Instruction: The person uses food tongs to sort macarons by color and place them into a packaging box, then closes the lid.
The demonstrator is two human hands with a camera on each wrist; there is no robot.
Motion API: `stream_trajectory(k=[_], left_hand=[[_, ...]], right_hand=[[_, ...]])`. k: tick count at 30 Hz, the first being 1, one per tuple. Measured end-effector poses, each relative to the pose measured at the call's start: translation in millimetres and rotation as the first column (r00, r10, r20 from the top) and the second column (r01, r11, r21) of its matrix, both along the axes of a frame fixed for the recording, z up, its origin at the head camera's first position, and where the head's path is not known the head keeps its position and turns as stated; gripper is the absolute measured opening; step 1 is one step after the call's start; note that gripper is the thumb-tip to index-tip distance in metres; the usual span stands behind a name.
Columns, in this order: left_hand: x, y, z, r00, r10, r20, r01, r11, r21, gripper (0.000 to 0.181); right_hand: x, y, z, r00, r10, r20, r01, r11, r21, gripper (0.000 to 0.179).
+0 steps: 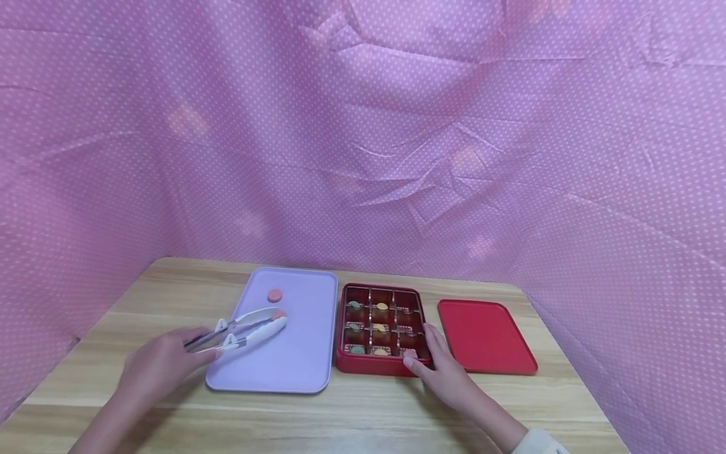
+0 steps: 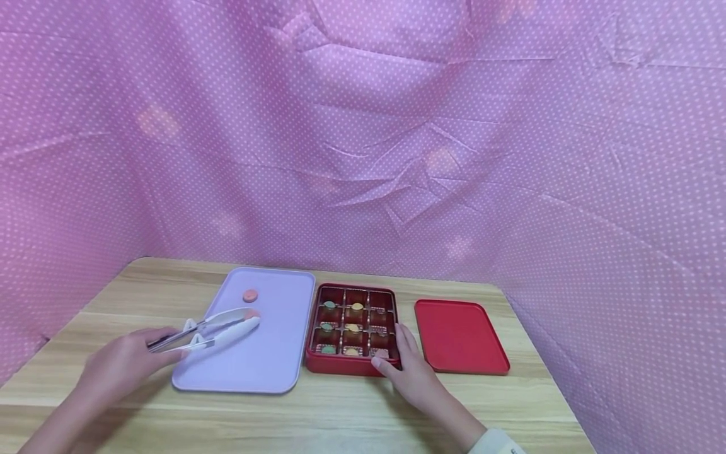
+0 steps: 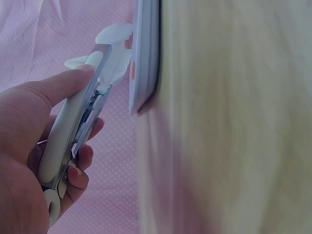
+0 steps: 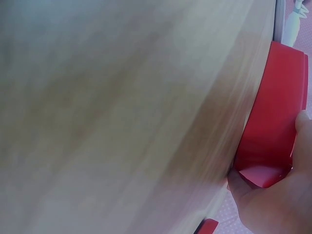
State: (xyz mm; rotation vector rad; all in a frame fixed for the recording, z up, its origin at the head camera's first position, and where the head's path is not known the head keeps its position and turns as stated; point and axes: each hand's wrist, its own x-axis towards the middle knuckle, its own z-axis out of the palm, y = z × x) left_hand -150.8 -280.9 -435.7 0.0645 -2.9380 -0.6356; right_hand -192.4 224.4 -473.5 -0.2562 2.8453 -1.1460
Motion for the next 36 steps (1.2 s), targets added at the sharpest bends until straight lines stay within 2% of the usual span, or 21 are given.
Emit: stream_trajectory(k=[4,16,19,25,27,36], left_hand=[[-4.0,7.7,2.1,0.998,-0.032,-0.048,0.031,0.999,-0.009,0.078],[-15.8,36.8,12.6,0.994,-0.053,-0.095,0.056,0.998,0.037,0.071],[-18.1,43.1,14.8,0.995,-0.055,-0.086,0.059,0.998,0.036,0.072],[-23.6,54.2,21.7,0.999,-0.044,-0.006,0.044,0.998,0.037,0.078],[-25.2,57.7,23.1,0.999,-0.043,0.003,0.043,0.998,0.036,0.079],[-31.2,80.8,27.4,0.993,-0.100,-0.062,0.102,0.994,0.033,0.070]], right_hand=[[0.1,0,-0.1,1.000,0.002,-0.005,-0.002,1.000,-0.002,0.093],[0.5,0,0.3,1.000,0.001,-0.004,-0.001,1.000,-0.005,0.092],[1.4,0,0.9,1.000,0.007,-0.014,-0.007,1.000,-0.010,0.092],[1.8,0,1.3,1.000,0.005,-0.013,-0.005,1.000,-0.012,0.092],[1.2,0,1.1,1.000,0.004,-0.006,-0.004,1.000,-0.012,0.092],[0.9,0,1.1,1.000,0.005,-0.011,-0.006,1.000,-0.015,0.092]])
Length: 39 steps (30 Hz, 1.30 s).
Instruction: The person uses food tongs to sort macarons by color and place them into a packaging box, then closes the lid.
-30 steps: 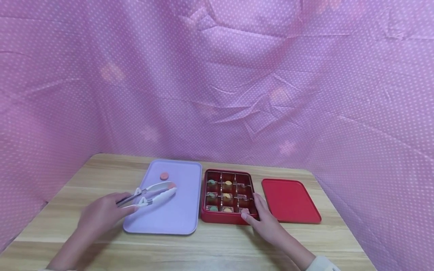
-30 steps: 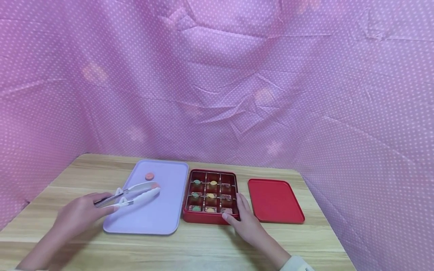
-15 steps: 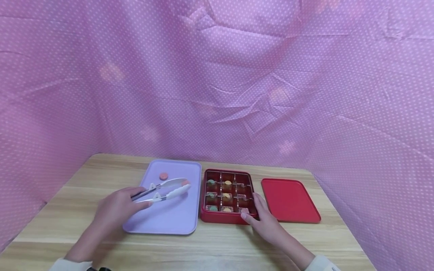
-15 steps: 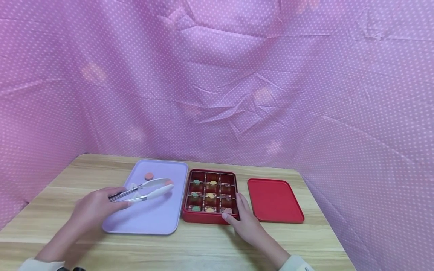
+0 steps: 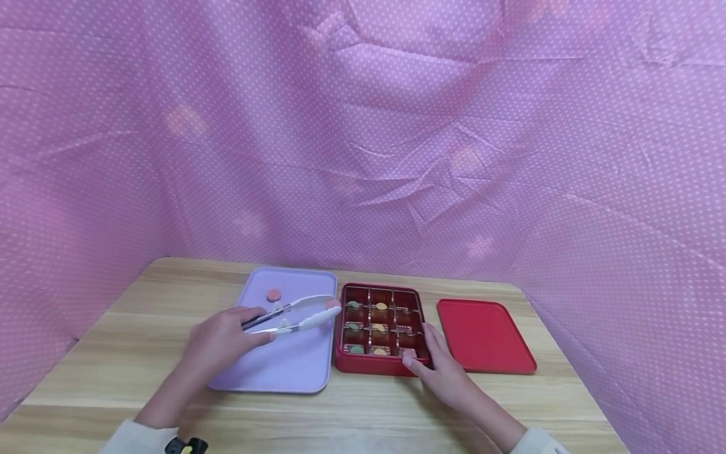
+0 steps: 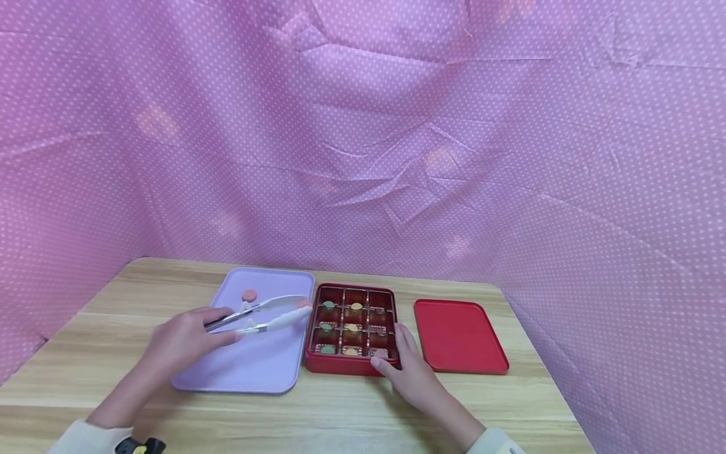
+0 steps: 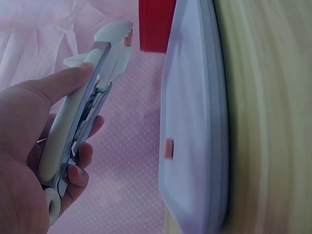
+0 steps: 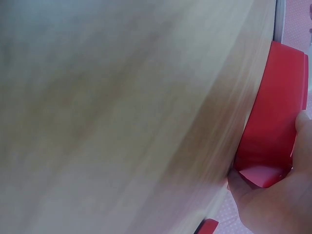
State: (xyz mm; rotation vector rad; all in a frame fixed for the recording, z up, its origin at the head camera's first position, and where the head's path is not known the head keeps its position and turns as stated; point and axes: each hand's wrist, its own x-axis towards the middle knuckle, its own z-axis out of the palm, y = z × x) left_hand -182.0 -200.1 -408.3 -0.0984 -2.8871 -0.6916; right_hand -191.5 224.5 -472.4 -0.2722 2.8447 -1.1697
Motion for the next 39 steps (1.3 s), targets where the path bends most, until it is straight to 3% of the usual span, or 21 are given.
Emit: stream_trajectory(k=[11,23,32,39], left_hand=[[-10.9,40.9,6.2,0.998,-0.062,-0.006,0.062,0.998,0.032,0.059],[-25.7,85.1,-1.9,0.995,-0.094,-0.041,0.095,0.994,0.046,0.053],[-36.1,108.1,-4.2,0.993,-0.116,0.007,0.115,0.990,0.076,0.058],[-44.4,121.4,-3.3,0.989,-0.150,0.001,0.150,0.988,0.039,0.057]], right_hand=[[-0.6,0,-0.5,1.000,0.004,-0.012,-0.004,1.000,0.000,0.091],[-0.2,-1,0.9,1.000,0.002,-0.005,-0.002,1.000,0.010,0.092],[0.0,1,1.0,1.000,0.005,-0.018,-0.005,1.000,0.008,0.090],[-1.1,0,0.1,1.000,0.009,-0.016,-0.009,1.000,0.004,0.089]])
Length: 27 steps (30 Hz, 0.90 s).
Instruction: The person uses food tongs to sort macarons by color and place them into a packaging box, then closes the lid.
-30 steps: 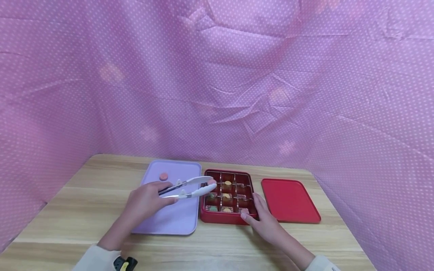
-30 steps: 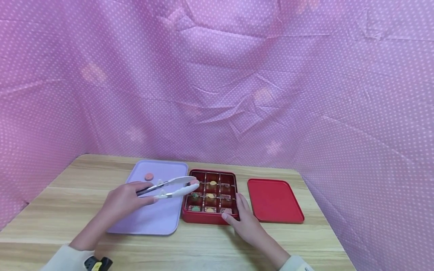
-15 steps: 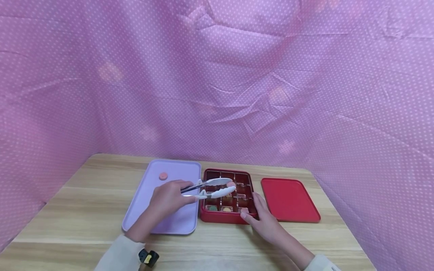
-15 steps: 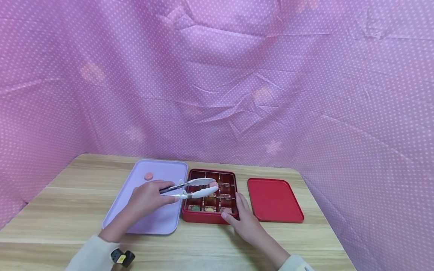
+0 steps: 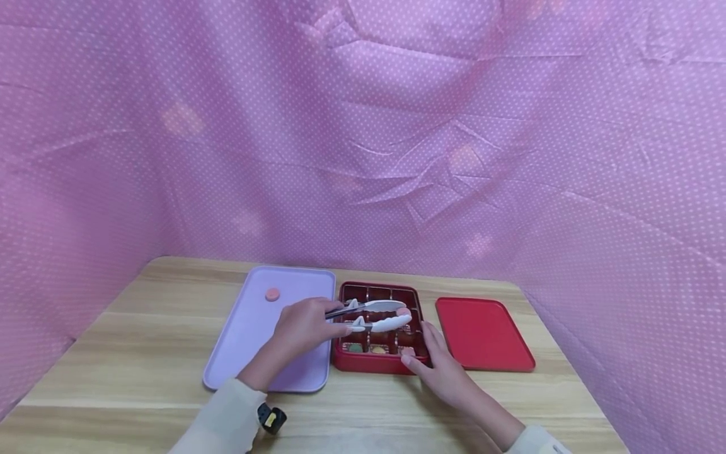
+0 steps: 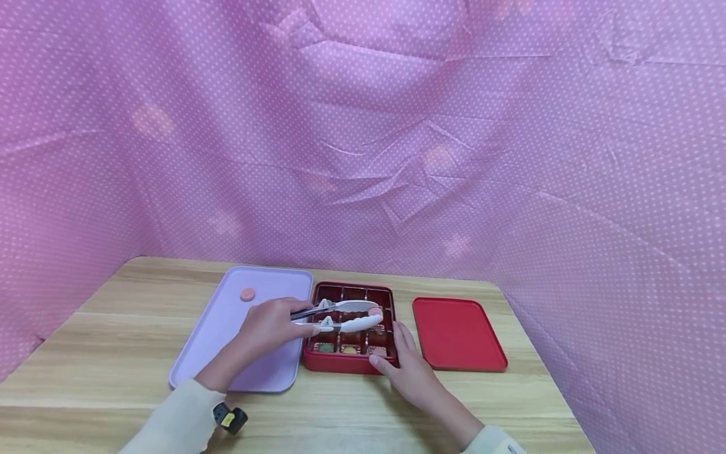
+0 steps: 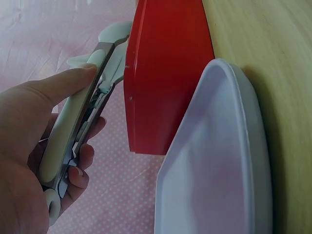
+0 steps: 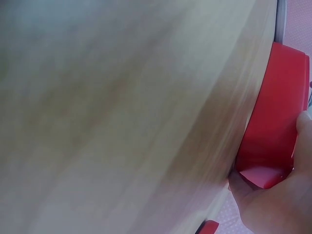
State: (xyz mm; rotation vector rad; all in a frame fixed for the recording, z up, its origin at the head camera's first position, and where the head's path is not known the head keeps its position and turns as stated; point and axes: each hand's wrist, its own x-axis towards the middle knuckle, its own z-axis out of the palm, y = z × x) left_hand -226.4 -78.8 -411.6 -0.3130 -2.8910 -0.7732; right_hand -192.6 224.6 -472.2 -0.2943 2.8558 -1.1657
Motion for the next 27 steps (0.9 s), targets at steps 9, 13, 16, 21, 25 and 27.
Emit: stream_trajectory(k=[9,13,16,21,25,27], left_hand=[[-5.2,9.8,3.6,1.000,-0.010,0.021,0.011,1.000,-0.029,0.058],[-6.2,12.5,4.3,1.000,-0.021,0.016,0.021,0.999,-0.037,0.059],[-6.9,13.5,3.2,1.000,-0.021,0.014,0.021,0.999,-0.034,0.059],[-6.9,13.7,1.9,1.000,-0.022,0.015,0.023,1.000,-0.018,0.061],[-6.7,11.6,2.5,1.000,-0.019,0.014,0.019,1.000,-0.006,0.062],[-7.0,9.9,2.9,1.000,-0.017,0.015,0.017,1.000,-0.002,0.061]], right_hand=[[-0.2,0,0.0,1.000,-0.012,0.022,0.012,1.000,0.009,0.093],[0.5,1,0.7,1.000,-0.012,0.017,0.012,1.000,-0.002,0.093],[0.3,1,0.3,1.000,-0.009,0.011,0.009,1.000,-0.001,0.093],[-0.2,1,-0.2,1.000,-0.011,0.011,0.011,1.000,0.003,0.094],[-0.3,0,0.5,1.000,-0.014,0.019,0.014,1.000,0.002,0.094],[-0.2,0,0.8,1.000,-0.017,0.020,0.017,1.000,0.003,0.094]])
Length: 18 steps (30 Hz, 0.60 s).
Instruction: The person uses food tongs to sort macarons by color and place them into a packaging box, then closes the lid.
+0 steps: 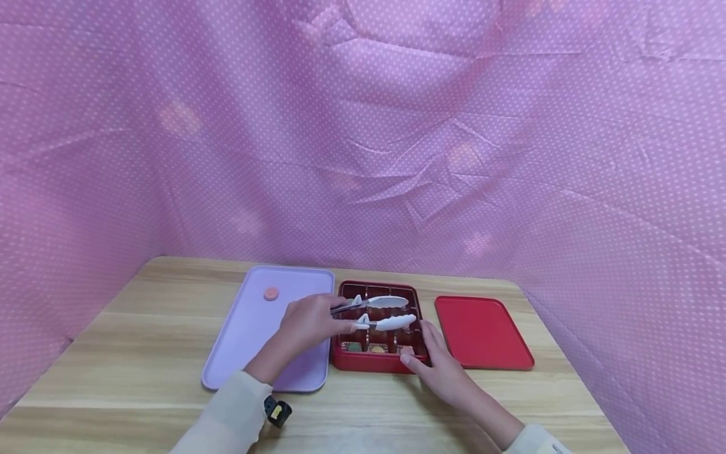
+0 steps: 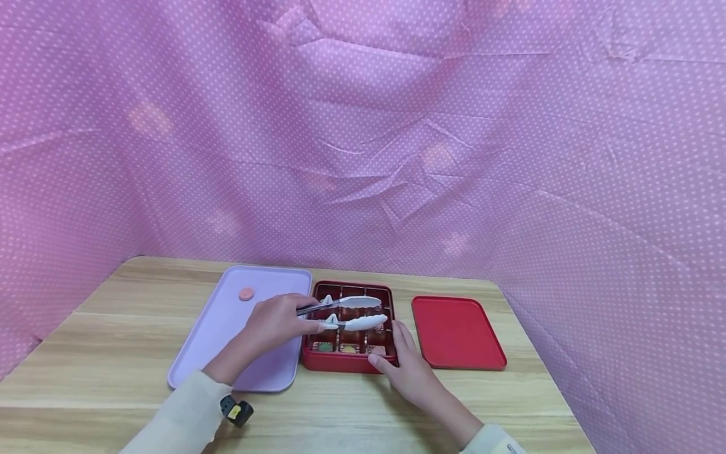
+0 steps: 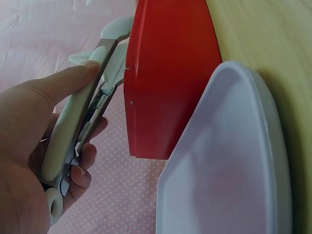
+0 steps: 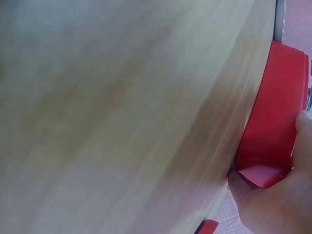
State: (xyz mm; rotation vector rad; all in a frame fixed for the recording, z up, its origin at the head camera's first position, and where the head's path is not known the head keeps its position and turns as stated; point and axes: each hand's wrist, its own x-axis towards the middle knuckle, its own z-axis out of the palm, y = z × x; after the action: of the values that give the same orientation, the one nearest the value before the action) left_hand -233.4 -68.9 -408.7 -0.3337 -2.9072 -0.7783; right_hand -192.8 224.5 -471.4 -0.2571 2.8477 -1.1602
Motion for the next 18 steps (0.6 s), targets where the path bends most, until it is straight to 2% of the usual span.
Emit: stream_trajectory(k=[9,18], left_hand=[[0.2,-12.8,0.8,1.000,0.021,0.016,-0.021,1.000,0.021,0.059],[1.6,-20.3,0.7,0.999,0.048,0.003,-0.048,0.999,0.022,0.062]], right_hand=[[0.4,-2,-0.9,0.999,0.015,-0.050,-0.014,1.000,0.013,0.091],[0.4,-1,0.2,1.000,0.003,-0.003,-0.003,1.000,0.018,0.095]])
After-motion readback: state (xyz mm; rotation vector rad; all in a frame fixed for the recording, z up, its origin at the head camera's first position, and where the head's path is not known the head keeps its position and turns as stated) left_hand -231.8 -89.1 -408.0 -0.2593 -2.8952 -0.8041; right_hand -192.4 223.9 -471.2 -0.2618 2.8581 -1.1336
